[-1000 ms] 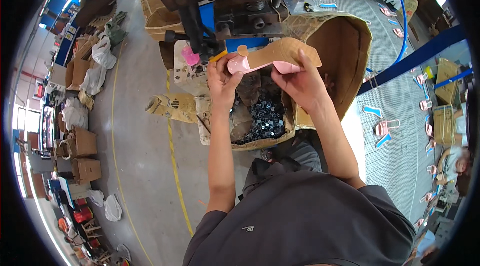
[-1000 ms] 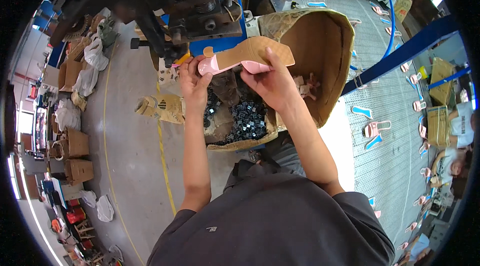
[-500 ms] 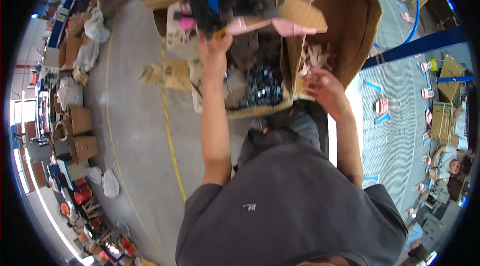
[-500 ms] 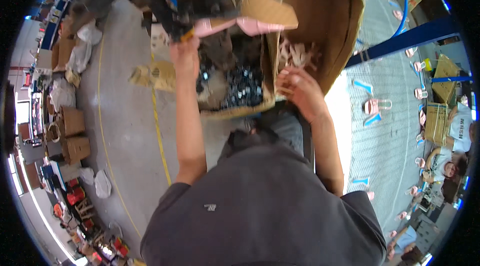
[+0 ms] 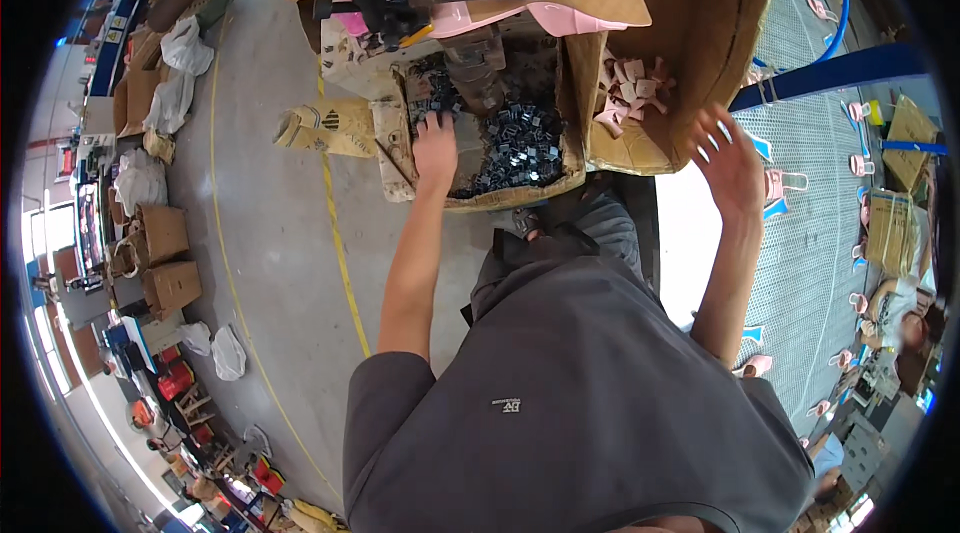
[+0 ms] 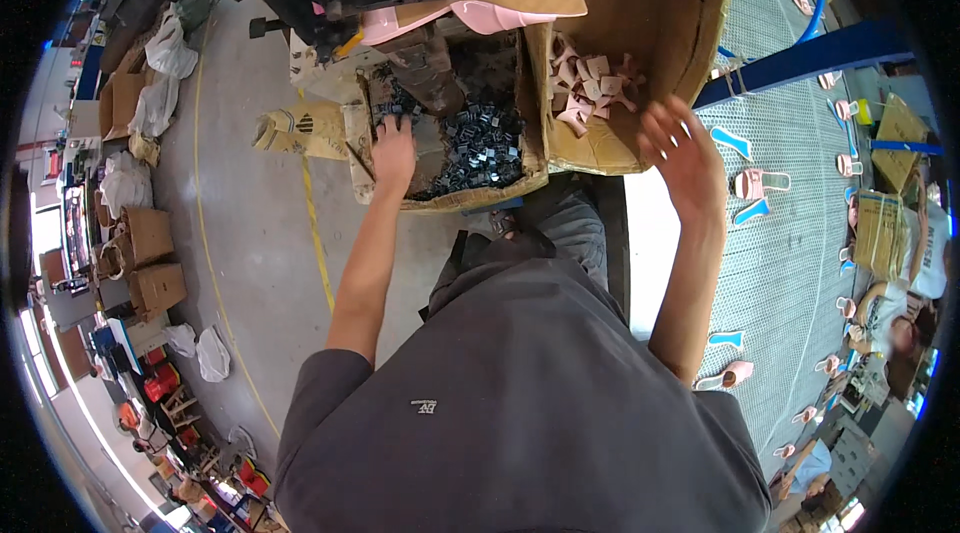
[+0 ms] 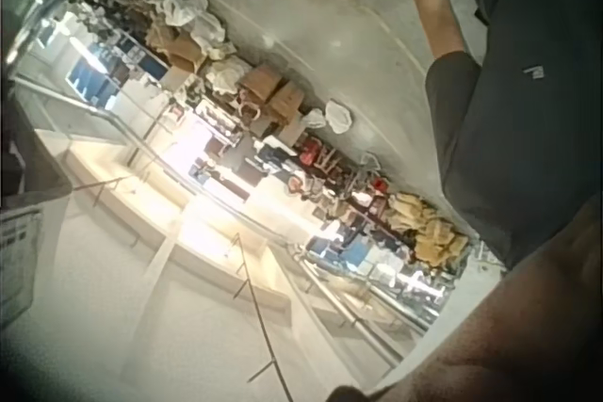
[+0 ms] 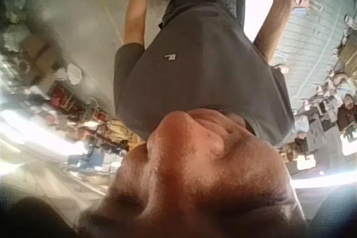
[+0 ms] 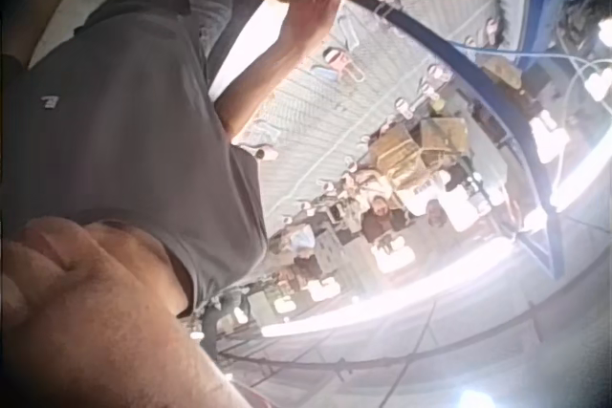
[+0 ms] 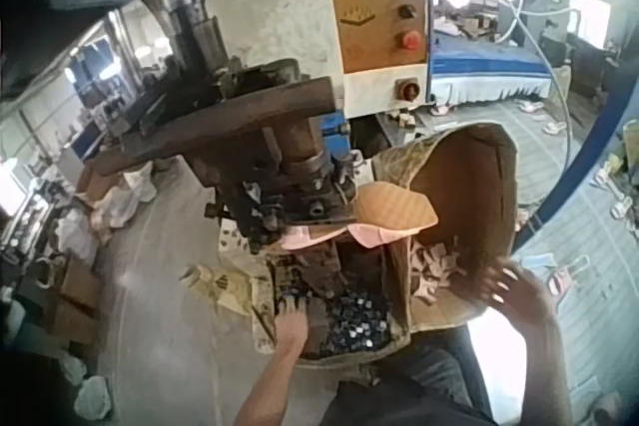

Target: The person assembles pink slide slippers by hand in a factory setting. They pick up a pink upper and a brown sole, press them together, and place the finished slipper on a metal mesh conveyor belt. The process is repeated continuously throughout the clip.

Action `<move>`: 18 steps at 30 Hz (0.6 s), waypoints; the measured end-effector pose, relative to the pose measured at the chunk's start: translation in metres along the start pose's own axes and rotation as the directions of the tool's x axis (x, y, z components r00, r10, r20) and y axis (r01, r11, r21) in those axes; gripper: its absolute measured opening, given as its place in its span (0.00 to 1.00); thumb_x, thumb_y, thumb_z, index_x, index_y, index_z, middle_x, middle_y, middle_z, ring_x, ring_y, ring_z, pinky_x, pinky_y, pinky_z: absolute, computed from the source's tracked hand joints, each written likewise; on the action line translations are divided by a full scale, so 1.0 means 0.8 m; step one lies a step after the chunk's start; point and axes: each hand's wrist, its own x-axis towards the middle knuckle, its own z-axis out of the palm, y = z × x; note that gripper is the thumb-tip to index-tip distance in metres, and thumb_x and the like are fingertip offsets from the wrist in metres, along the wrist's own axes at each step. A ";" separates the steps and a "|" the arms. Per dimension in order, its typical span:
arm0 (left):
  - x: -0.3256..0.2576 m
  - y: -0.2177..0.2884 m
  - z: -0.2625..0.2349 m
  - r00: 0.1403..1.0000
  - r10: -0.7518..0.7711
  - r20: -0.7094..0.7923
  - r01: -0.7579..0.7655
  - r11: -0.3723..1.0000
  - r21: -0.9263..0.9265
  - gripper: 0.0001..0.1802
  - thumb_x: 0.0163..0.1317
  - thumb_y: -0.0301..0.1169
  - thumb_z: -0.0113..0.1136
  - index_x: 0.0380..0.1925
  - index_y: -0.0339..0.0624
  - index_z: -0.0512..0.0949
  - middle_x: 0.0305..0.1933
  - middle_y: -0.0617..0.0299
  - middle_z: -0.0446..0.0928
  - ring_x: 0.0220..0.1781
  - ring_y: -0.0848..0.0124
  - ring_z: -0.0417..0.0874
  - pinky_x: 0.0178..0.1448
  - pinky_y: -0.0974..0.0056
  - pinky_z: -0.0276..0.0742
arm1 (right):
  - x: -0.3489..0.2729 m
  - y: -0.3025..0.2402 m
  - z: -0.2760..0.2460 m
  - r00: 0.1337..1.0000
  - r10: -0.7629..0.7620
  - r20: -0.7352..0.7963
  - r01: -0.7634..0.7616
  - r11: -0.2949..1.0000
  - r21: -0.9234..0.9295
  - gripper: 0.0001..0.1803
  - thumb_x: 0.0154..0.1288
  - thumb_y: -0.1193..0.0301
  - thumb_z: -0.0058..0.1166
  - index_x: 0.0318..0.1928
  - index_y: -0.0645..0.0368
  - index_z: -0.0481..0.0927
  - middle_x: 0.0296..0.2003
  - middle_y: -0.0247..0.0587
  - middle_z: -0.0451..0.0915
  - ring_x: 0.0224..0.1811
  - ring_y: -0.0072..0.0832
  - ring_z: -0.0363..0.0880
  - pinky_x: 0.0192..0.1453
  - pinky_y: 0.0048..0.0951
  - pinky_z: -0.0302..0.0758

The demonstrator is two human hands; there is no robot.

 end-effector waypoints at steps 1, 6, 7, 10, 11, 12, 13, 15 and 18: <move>0.015 -0.003 -0.007 0.999 0.030 0.022 -0.032 0.991 0.129 0.15 0.60 0.28 0.57 0.48 0.44 0.77 0.46 0.55 0.73 0.48 0.57 0.81 0.48 0.52 0.79 | 0.019 -0.007 0.034 0.999 -0.010 0.041 0.011 1.000 -0.003 0.30 0.73 0.57 0.50 0.68 0.60 0.66 0.61 0.48 0.73 0.65 0.39 0.72 0.70 0.46 0.68; 0.038 -0.011 0.016 0.988 0.111 0.106 -0.117 0.992 0.053 0.12 0.62 0.28 0.54 0.44 0.42 0.80 0.48 0.55 0.74 0.49 0.56 0.80 0.50 0.52 0.78 | 0.078 -0.012 0.137 0.993 0.043 0.107 -0.053 0.994 0.096 0.28 0.73 0.57 0.51 0.65 0.60 0.67 0.61 0.53 0.72 0.66 0.47 0.70 0.68 0.53 0.70; 0.034 -0.009 0.014 0.988 0.098 0.120 -0.101 0.995 0.018 0.11 0.62 0.27 0.54 0.43 0.42 0.81 0.49 0.55 0.74 0.49 0.56 0.80 0.51 0.52 0.77 | 0.086 -0.010 0.151 0.991 0.064 0.115 -0.079 0.988 0.131 0.27 0.72 0.58 0.52 0.64 0.60 0.67 0.59 0.54 0.72 0.65 0.48 0.71 0.66 0.53 0.71; 0.026 -0.007 0.007 0.999 -0.008 0.032 0.016 0.966 -0.258 0.09 0.57 0.27 0.63 0.38 0.42 0.84 0.47 0.55 0.77 0.48 0.55 0.80 0.52 0.51 0.77 | 0.099 -0.007 0.181 0.979 0.126 0.160 -0.157 0.968 0.198 0.27 0.71 0.57 0.53 0.62 0.61 0.68 0.57 0.55 0.72 0.62 0.50 0.73 0.63 0.55 0.74; 0.024 -0.004 0.006 0.998 -0.063 -0.028 0.048 0.927 -0.372 0.09 0.54 0.28 0.65 0.37 0.42 0.85 0.46 0.55 0.79 0.47 0.54 0.80 0.51 0.51 0.77 | 0.101 -0.009 0.189 0.973 0.130 0.188 -0.168 0.965 0.203 0.27 0.71 0.56 0.53 0.62 0.61 0.67 0.58 0.56 0.71 0.62 0.51 0.73 0.64 0.56 0.74; 0.019 -0.002 0.006 0.989 -0.123 -0.080 0.070 0.874 -0.481 0.10 0.52 0.28 0.68 0.36 0.43 0.86 0.44 0.54 0.80 0.46 0.54 0.80 0.51 0.50 0.77 | 0.102 -0.010 0.193 0.967 0.136 0.216 -0.182 0.961 0.208 0.28 0.71 0.56 0.53 0.62 0.61 0.67 0.59 0.56 0.70 0.62 0.51 0.73 0.64 0.56 0.74; 0.009 -0.006 0.013 0.984 -0.164 -0.064 0.100 0.818 -0.566 0.10 0.53 0.29 0.69 0.36 0.41 0.86 0.42 0.55 0.81 0.45 0.55 0.81 0.49 0.51 0.78 | 0.104 -0.008 0.198 0.963 0.151 0.224 -0.200 0.956 0.214 0.29 0.71 0.54 0.53 0.63 0.61 0.66 0.59 0.56 0.70 0.63 0.51 0.72 0.64 0.57 0.73; -0.008 -0.008 0.026 0.972 -0.232 -0.021 0.146 0.677 -0.722 0.10 0.54 0.30 0.72 0.35 0.38 0.86 0.36 0.55 0.83 0.42 0.58 0.82 0.45 0.54 0.79 | 0.107 -0.004 0.204 0.956 0.176 0.233 -0.230 0.947 0.226 0.31 0.71 0.52 0.52 0.64 0.62 0.65 0.60 0.57 0.68 0.63 0.52 0.72 0.65 0.57 0.73; -0.037 0.019 -0.001 0.736 -0.533 0.418 0.378 -0.189 -0.906 0.08 0.62 0.27 0.67 0.37 0.34 0.84 0.33 0.60 0.82 0.37 0.64 0.82 0.44 0.60 0.77 | 0.098 0.012 0.206 0.962 0.185 0.201 -0.225 0.954 0.199 0.34 0.71 0.50 0.51 0.65 0.62 0.63 0.61 0.58 0.67 0.65 0.53 0.71 0.65 0.58 0.73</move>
